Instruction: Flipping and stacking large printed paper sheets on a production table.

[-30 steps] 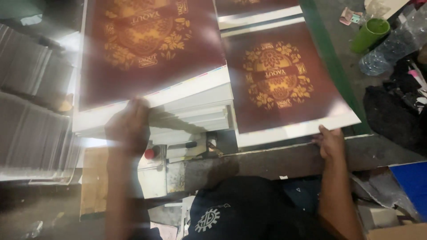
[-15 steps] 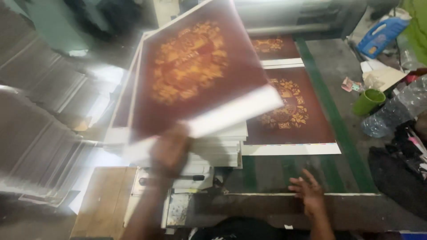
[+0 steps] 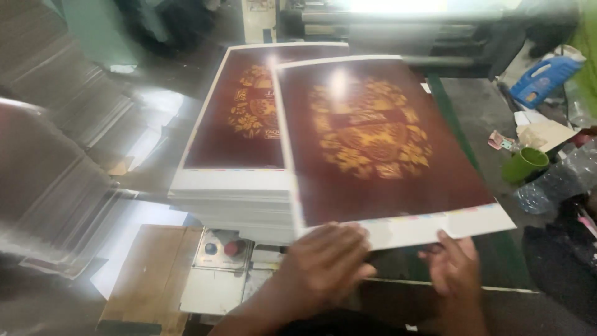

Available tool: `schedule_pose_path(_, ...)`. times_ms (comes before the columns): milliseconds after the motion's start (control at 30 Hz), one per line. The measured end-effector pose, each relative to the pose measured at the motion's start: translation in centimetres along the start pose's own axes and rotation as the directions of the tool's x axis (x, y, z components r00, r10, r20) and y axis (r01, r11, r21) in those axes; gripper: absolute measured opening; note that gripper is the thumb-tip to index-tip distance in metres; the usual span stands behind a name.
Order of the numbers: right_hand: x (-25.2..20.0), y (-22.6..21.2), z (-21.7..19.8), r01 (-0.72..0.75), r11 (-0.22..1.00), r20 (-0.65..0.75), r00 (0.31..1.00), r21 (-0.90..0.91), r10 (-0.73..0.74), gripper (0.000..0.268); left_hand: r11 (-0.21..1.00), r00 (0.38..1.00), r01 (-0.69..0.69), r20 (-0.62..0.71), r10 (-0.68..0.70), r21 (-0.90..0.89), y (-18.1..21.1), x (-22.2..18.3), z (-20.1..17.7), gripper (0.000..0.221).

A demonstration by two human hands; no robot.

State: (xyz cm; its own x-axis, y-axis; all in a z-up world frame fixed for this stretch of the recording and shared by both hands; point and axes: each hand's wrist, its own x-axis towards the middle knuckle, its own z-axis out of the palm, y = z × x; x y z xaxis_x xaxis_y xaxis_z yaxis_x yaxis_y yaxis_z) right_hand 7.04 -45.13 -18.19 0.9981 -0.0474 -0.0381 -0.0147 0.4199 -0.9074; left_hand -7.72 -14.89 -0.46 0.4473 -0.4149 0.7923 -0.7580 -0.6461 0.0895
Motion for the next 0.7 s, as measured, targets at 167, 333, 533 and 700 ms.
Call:
schedule_pose_path(167,1.4,5.9,-14.0,0.058,0.992,-0.003,0.998,0.112,-0.058,0.027,0.907,0.95,0.302,-0.176,-0.259,0.294,-7.8,-5.7,1.6,0.02)
schedule_pose_path(333,2.7,11.0,-25.0,-0.084,0.996,-0.277,0.957,0.003,0.082,0.047,0.659,0.909,0.415,-0.259,-0.326,0.628,-12.5,-7.2,1.9,0.052)
schedule_pose_path(533,2.5,16.2,-37.1,-0.183,0.965,-0.19,0.971,-0.19,0.147,0.047,0.667,0.889,0.359,-0.021,-0.458,0.653,-15.3,-8.6,1.2,0.076)
schedule_pose_path(700,-0.2,15.4,-34.6,-0.249,0.951,-0.33,0.927,-0.184,0.179,0.059,0.727,0.669,0.375,0.375,-0.642,0.576,-16.4,-2.8,-3.6,0.054)
